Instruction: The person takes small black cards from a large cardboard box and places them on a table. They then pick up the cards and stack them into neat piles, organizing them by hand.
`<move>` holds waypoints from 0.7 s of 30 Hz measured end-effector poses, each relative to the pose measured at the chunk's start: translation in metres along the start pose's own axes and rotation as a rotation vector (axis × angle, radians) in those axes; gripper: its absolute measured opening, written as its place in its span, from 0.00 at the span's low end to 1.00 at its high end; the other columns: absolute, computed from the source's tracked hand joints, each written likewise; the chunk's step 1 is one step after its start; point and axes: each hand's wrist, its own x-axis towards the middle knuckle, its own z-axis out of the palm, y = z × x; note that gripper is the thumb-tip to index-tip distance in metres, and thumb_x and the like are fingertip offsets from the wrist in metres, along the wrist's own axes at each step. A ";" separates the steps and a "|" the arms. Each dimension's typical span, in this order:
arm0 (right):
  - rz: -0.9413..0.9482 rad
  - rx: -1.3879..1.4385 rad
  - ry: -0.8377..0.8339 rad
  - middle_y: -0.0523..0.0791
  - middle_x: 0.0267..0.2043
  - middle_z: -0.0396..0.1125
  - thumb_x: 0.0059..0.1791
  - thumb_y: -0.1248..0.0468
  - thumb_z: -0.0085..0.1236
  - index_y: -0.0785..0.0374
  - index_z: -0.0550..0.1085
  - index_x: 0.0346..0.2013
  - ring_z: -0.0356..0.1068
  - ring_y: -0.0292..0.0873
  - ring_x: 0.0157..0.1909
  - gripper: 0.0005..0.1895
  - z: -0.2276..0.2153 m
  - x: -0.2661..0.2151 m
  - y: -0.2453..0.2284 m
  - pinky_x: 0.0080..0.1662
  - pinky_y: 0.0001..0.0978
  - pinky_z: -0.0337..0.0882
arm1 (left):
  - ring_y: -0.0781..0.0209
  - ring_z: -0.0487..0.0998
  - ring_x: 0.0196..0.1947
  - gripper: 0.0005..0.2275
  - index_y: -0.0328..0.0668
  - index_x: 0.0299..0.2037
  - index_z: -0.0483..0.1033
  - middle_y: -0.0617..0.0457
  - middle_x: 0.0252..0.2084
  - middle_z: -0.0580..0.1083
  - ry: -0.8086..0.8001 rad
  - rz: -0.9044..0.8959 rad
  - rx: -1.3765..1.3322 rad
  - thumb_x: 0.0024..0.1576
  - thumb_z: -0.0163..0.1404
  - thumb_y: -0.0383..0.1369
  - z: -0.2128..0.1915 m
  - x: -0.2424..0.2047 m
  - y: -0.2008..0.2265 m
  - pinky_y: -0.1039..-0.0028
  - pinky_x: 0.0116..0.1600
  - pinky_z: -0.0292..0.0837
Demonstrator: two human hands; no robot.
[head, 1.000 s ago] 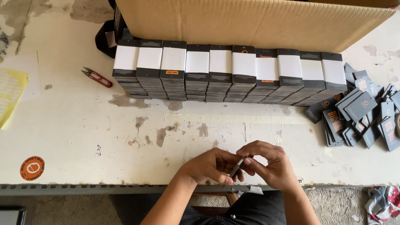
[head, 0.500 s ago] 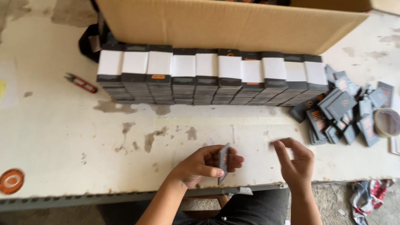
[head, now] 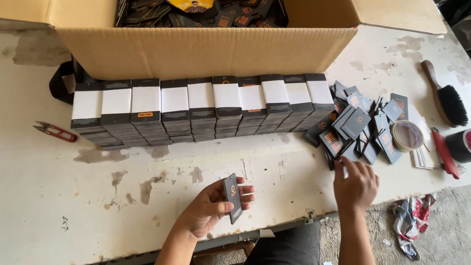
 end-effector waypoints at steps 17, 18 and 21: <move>-0.200 1.221 -0.316 0.41 0.25 0.68 0.39 0.70 0.53 0.58 0.74 0.24 0.68 0.41 0.27 0.04 -0.088 -0.016 -0.149 0.35 0.29 0.66 | 0.46 0.73 0.39 0.18 0.23 0.46 0.65 0.35 0.41 0.70 0.002 -0.076 -0.051 0.44 0.48 0.21 0.005 -0.004 -0.004 0.64 0.39 0.73; -0.209 1.211 -0.312 0.42 0.30 0.68 0.40 0.70 0.52 0.59 0.74 0.24 0.68 0.42 0.30 0.04 -0.086 -0.015 -0.154 0.38 0.31 0.66 | 0.47 0.74 0.37 0.17 0.23 0.45 0.66 0.36 0.39 0.71 0.010 -0.075 -0.054 0.44 0.48 0.20 0.004 -0.004 -0.005 0.66 0.38 0.73; -0.158 1.210 -0.336 0.43 0.23 0.66 0.41 0.70 0.52 0.61 0.74 0.24 0.64 0.40 0.21 0.03 -0.093 -0.013 -0.165 0.30 0.31 0.67 | 0.49 0.75 0.35 0.17 0.22 0.45 0.66 0.39 0.36 0.72 0.000 -0.059 -0.056 0.45 0.50 0.21 0.010 -0.007 0.000 0.68 0.35 0.74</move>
